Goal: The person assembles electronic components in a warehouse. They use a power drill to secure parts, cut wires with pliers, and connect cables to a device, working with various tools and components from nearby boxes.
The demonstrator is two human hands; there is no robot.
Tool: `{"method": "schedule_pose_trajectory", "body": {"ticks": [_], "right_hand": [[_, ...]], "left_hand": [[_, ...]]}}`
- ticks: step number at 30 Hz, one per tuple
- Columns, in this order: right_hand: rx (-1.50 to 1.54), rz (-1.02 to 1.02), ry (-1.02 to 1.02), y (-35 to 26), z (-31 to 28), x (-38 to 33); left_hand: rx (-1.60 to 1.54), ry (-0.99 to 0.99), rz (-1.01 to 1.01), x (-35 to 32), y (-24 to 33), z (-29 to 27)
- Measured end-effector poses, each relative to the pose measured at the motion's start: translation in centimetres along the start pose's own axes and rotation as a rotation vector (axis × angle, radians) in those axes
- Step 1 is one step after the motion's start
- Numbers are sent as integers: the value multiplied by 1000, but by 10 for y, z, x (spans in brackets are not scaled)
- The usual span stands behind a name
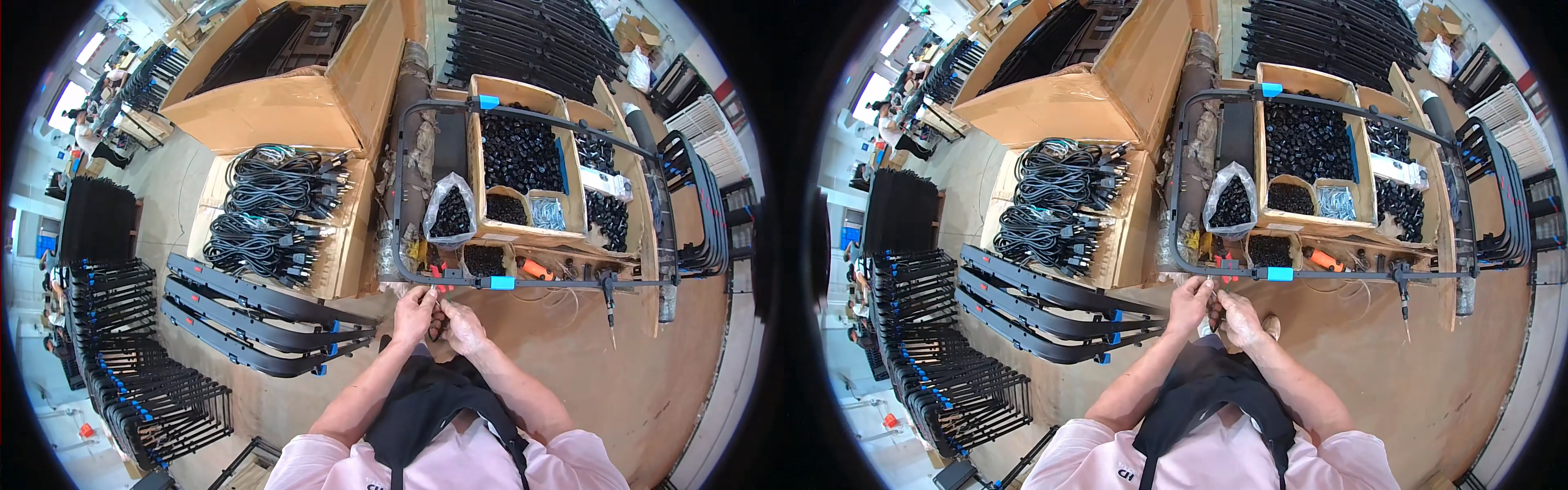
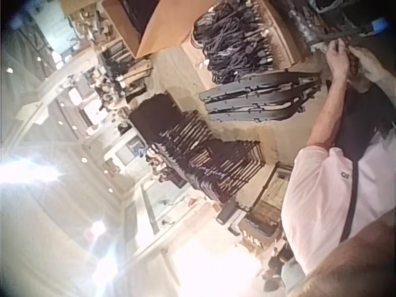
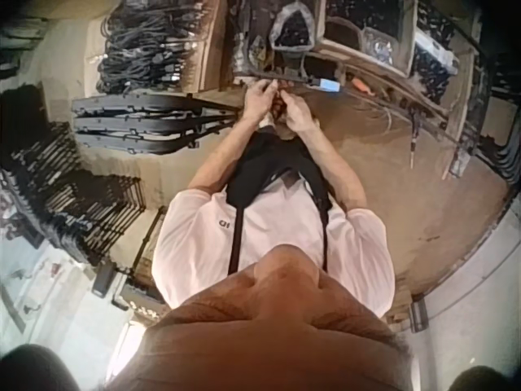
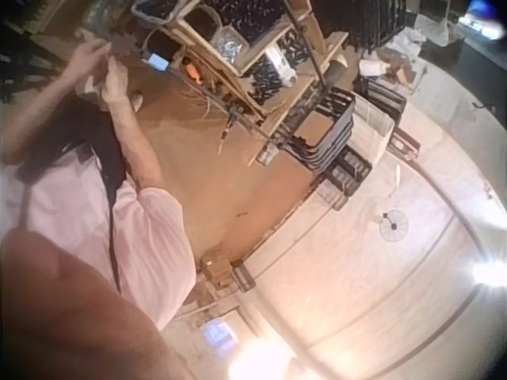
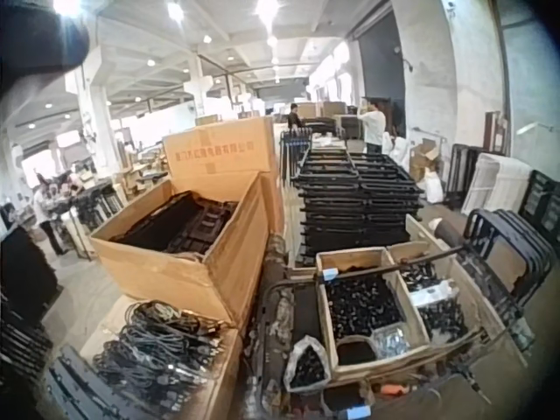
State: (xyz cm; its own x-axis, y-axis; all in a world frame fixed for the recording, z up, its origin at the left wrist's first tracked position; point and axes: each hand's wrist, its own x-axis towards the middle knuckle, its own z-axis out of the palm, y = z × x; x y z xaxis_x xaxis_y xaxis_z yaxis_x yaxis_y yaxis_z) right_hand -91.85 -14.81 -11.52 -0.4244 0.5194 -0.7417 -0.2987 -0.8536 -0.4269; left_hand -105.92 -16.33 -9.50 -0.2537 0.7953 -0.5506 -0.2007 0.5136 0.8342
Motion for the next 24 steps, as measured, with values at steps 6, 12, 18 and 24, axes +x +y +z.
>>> {"method": "schedule_pose_trajectory", "body": {"ticks": [6,12,18,24], "right_hand": [[61,18,17,-6,3,4],[189,75,8,-10,13,16],[296,118,4,-9,20,29],[-211,155,397,3,-44,10]], "left_hand": [[-138,-6,-214,10,-2,2],[553,349,482,-15,-43,-31],[531,-180,450,-36,-91,-54],[330,-284,144,-43,-79,-54]]}}
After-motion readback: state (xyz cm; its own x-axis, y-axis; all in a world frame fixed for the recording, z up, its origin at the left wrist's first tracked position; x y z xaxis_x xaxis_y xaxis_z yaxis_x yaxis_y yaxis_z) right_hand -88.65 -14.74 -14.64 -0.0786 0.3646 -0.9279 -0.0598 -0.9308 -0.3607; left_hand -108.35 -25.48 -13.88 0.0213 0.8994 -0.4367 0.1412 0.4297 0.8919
